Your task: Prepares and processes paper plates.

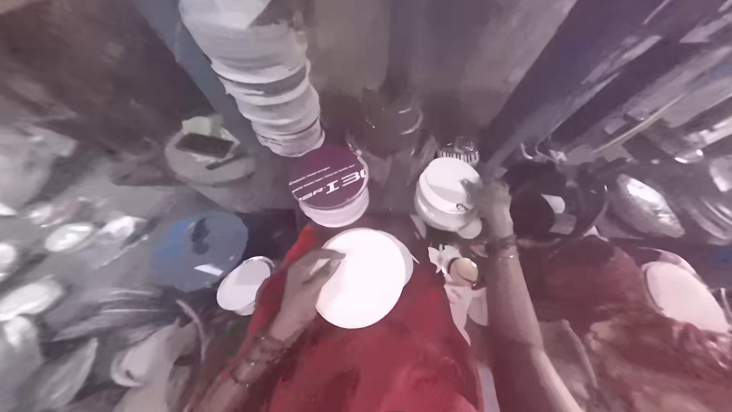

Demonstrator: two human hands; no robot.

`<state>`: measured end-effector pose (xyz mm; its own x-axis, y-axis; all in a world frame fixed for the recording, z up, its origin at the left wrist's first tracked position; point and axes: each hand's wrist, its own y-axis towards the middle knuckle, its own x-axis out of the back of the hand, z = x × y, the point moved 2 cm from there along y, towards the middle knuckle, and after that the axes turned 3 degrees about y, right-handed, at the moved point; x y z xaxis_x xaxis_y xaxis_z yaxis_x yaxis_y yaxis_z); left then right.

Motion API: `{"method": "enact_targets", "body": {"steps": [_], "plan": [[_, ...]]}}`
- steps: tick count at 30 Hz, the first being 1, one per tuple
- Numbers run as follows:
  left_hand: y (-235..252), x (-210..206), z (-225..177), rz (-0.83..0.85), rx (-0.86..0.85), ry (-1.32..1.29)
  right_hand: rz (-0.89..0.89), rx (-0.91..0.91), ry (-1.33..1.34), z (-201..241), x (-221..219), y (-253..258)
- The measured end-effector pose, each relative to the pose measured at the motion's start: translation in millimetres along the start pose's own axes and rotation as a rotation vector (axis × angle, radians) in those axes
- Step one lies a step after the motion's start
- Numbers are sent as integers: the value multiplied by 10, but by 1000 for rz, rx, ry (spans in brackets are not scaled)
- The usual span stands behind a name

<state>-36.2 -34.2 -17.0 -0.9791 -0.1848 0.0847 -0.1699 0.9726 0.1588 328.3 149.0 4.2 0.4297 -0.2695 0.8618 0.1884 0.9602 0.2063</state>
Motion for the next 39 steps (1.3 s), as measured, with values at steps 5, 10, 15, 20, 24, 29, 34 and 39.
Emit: {"method": "enact_targets", "body": {"steps": [5,10,15,20,24,29,34,39], "plan": [[20,68,1,-35,78,-74,-228,11,392,104,74,28],[100,213,29,-92,58,-59,26,222,823,247,128,-230],[186,335,0,-232,-26,-176,-7,85,199,201,74,-155],[177,333,-77,-293,-2,-189,-111,12,114,107,-7,47],[196,291,30,-261,-45,-245,-164,-3,182,153,-43,22],[194,126,-49,-252,-60,-201,-82,-87,59,270,11,25],[151,138,-46,-245,-44,-188,-194,10,862,319,142,-83],[153,192,24,-227,-2,-164,-108,67,1288,410,224,-288]]}}
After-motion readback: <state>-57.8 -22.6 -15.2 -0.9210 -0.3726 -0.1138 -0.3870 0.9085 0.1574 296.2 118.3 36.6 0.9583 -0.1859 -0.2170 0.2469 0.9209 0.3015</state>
